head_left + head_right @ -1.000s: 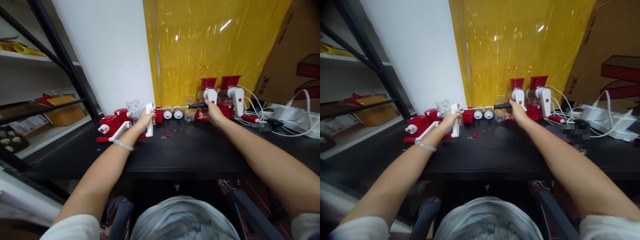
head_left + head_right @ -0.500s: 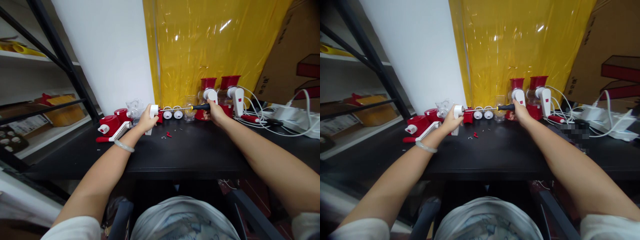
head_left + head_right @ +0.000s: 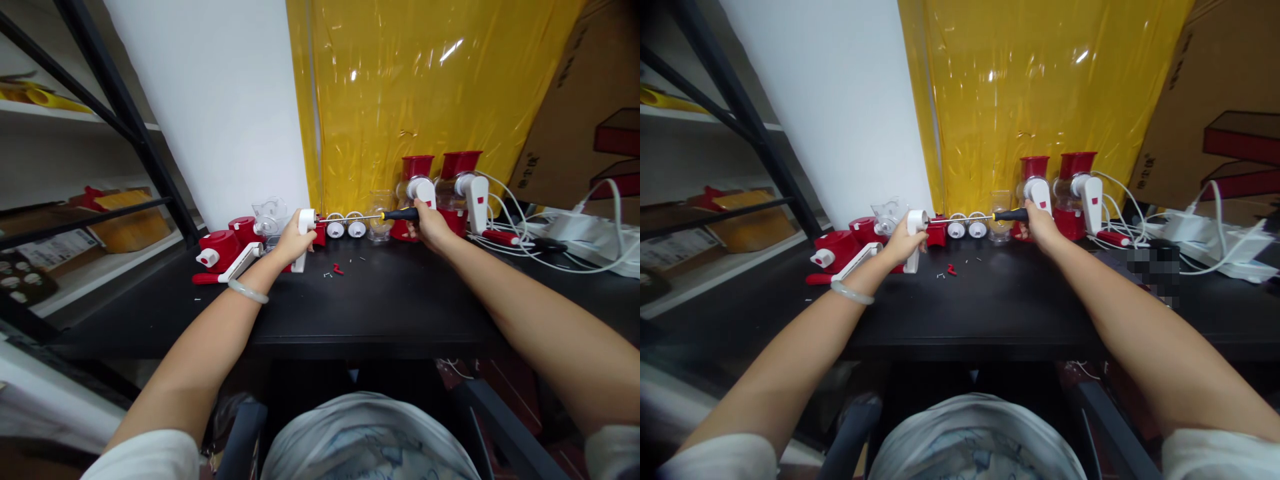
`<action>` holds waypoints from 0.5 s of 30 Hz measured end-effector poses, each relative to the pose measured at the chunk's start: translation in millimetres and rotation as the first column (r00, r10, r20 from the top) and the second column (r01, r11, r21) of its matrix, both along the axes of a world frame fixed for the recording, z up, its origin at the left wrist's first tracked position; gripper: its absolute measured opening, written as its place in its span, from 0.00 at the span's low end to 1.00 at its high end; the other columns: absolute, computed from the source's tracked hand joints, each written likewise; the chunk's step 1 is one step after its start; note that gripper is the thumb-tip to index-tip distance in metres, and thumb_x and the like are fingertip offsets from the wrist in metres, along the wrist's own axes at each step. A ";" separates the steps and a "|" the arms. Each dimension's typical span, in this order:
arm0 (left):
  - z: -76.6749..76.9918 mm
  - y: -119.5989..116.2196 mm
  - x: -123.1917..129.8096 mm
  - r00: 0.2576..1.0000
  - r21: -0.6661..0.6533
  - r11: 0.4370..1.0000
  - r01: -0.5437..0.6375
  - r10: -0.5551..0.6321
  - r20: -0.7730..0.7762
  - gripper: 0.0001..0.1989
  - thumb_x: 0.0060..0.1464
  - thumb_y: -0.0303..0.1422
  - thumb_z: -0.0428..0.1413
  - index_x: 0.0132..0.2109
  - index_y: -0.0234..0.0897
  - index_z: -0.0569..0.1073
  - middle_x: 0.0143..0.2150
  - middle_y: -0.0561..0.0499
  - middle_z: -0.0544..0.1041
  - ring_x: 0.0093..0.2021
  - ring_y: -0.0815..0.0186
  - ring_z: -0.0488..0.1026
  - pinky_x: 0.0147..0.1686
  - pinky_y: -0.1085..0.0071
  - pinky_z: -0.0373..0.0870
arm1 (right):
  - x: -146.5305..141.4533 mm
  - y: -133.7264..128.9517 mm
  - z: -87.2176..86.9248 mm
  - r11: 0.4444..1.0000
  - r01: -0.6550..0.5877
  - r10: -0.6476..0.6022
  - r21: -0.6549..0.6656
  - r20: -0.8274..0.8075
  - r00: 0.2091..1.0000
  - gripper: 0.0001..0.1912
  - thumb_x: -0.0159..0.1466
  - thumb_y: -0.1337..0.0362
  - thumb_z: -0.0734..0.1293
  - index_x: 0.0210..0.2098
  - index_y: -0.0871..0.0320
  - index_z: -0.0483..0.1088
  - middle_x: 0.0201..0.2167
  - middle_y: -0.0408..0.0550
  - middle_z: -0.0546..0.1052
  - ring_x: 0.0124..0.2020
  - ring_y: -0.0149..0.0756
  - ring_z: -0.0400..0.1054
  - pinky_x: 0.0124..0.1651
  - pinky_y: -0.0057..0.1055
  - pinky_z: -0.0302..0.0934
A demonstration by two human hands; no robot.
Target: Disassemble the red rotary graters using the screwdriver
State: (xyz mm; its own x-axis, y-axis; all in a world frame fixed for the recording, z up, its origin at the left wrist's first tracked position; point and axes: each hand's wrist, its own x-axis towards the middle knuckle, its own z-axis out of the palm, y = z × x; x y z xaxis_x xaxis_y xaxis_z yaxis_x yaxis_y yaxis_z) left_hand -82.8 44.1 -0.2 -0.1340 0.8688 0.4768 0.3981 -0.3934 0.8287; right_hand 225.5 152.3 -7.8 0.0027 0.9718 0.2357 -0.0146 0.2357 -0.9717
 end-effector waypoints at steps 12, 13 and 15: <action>0.4 2.3 -0.7 0.998 -0.042 0.999 0.019 -0.017 0.055 0.27 0.42 0.22 0.55 0.52 0.36 0.68 0.18 0.64 0.67 0.17 0.69 0.67 0.24 0.70 0.68 | 2.0 1.6 -3.8 0.990 -0.034 0.035 0.139 -0.010 0.999 0.31 0.65 0.31 0.61 0.25 0.52 0.64 0.13 0.40 0.65 0.14 0.32 0.58 0.24 0.36 0.68; 0.6 2.1 -0.5 0.998 -0.046 0.999 0.020 -0.017 0.056 0.27 0.42 0.22 0.55 0.53 0.36 0.68 0.18 0.63 0.67 0.17 0.69 0.67 0.23 0.70 0.68 | 1.8 1.7 -3.8 0.988 -0.025 0.027 0.152 -0.011 1.000 0.31 0.64 0.31 0.61 0.24 0.52 0.64 0.13 0.41 0.65 0.14 0.32 0.58 0.24 0.36 0.69; 1.2 1.7 -0.3 0.998 -0.051 0.999 0.019 -0.015 0.061 0.27 0.42 0.22 0.56 0.53 0.36 0.68 0.18 0.63 0.67 0.17 0.69 0.67 0.23 0.70 0.68 | 2.0 3.2 -4.5 0.983 0.001 0.000 0.184 -0.007 1.000 0.32 0.64 0.30 0.60 0.24 0.52 0.66 0.14 0.41 0.65 0.14 0.33 0.59 0.25 0.38 0.70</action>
State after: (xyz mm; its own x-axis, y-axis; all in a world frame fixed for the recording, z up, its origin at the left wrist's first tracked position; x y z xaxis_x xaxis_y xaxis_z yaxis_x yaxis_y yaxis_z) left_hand -83.1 45.8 1.0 -0.1461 0.8942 0.4231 0.3405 -0.3561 0.8702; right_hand 227.4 155.5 -12.4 0.0052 0.9119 0.4103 -0.0212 0.4103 -0.9117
